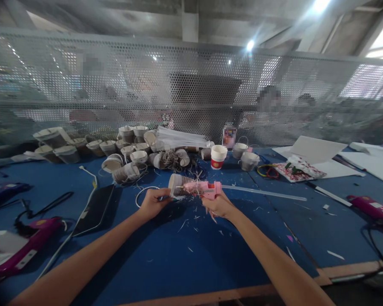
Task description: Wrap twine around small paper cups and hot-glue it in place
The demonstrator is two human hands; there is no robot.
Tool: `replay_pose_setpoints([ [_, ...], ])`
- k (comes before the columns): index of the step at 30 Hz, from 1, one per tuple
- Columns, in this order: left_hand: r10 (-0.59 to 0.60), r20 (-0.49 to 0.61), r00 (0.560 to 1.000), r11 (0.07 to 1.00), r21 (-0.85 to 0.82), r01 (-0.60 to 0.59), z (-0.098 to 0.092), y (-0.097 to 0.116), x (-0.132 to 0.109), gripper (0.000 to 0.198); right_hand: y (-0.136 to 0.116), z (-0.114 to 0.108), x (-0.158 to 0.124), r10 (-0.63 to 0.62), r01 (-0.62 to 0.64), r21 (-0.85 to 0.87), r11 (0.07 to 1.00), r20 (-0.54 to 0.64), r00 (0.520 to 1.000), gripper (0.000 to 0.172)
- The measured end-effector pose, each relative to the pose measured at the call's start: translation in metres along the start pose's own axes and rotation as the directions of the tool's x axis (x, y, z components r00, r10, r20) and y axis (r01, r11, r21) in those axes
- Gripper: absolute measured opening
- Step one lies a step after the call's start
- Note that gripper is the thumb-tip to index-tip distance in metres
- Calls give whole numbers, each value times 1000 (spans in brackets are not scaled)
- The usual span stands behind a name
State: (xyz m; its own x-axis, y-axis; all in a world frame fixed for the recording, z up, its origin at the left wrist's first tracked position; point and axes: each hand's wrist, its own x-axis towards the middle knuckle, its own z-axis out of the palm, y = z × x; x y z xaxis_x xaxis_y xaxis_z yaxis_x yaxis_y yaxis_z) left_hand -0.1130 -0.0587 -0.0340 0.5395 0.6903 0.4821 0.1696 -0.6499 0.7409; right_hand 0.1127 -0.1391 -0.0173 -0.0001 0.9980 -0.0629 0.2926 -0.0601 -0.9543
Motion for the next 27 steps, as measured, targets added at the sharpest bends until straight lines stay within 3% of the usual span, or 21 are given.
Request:
replay_pose_setpoints([
  [5, -4, 0, 1000, 1000, -14, 4, 0, 1, 0, 9, -1, 2, 0, -48, 48, 3, 999, 28, 998, 9],
  [13, -22, -5, 1000, 997, -69, 22, 0, -3, -1, 8, -9, 3, -5, -66, 54, 94, 994, 125, 990, 21],
  [17, -50, -8, 999, 994, -96, 49, 0, -2, -1, 11, -6, 1, -3, -38, 35, 39, 999, 92, 995, 20],
  [21, -59, 3, 998, 989, -136, 59, 0, 1, 0, 12, -2, 1, -1, -89, 91, -39, 995, 51, 995, 24],
  [27, -72, -9, 997, 992, -109, 70, 0, -3, 0, 14, -8, 2, -3, -64, 66, -30, 997, 47, 997, 25],
])
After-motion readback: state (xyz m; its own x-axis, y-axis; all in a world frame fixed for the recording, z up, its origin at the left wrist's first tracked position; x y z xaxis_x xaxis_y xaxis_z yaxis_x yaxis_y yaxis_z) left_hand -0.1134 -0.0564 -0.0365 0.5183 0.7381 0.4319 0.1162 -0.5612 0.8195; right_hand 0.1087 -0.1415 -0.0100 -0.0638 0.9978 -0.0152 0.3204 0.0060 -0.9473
